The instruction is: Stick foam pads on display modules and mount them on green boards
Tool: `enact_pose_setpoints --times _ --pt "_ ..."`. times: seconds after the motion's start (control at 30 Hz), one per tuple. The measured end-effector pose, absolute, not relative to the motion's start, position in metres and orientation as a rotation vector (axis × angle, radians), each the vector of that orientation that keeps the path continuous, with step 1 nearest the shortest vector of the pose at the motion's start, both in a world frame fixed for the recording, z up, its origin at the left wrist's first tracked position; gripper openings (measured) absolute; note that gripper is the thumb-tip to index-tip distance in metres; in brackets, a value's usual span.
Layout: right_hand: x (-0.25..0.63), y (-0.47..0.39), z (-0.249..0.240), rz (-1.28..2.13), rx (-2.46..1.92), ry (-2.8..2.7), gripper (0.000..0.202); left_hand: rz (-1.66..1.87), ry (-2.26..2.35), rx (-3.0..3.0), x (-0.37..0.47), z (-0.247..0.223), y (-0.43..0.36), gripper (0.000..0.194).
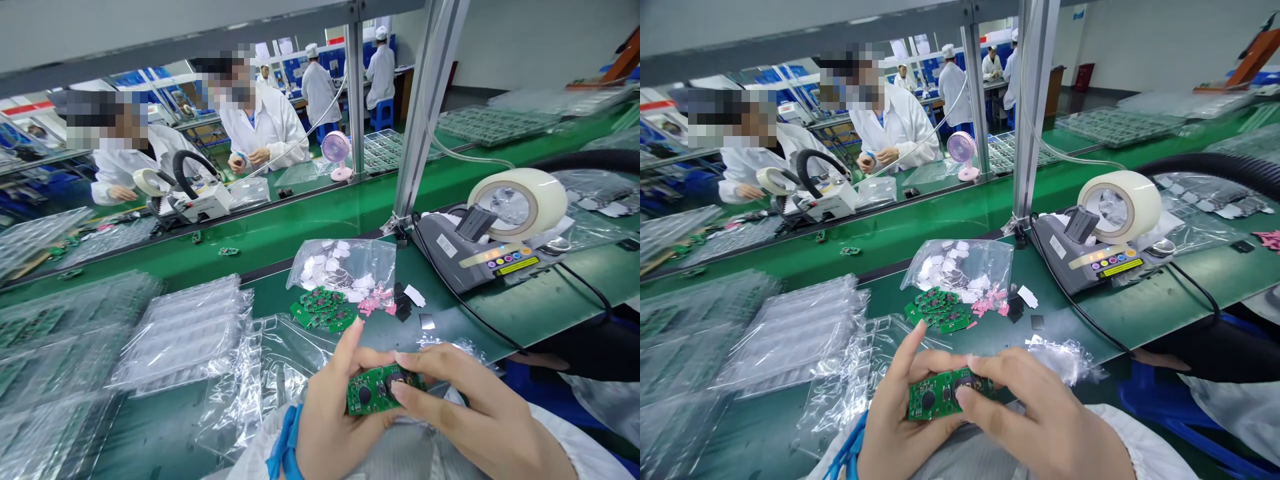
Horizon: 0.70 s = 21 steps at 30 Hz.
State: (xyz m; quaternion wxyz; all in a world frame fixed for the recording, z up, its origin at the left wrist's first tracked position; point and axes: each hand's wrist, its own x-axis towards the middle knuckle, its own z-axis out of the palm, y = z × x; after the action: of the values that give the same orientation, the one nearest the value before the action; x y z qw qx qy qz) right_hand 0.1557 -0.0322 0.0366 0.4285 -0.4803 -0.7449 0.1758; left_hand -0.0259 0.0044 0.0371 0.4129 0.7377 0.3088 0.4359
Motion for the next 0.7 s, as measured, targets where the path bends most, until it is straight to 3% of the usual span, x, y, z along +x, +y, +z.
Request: enact_pose_setpoints --times 0.23,0.47,0.7 --pt "0.156 -0.024 0.044 0.181 -1.012 -1.999 0.022 1.067 0.793 1.922 -0.025 0.039 0.008 0.089" --pt "0.154 -0.020 0.036 0.338 -1.033 -1.927 0.018 1.079 0.785 1.832 -0.025 0.031 0.009 0.092" --pt "0.154 -0.017 0.036 0.356 -1.082 -2.006 0.017 1.069 0.705 1.513 -0.024 0.029 0.008 0.080"
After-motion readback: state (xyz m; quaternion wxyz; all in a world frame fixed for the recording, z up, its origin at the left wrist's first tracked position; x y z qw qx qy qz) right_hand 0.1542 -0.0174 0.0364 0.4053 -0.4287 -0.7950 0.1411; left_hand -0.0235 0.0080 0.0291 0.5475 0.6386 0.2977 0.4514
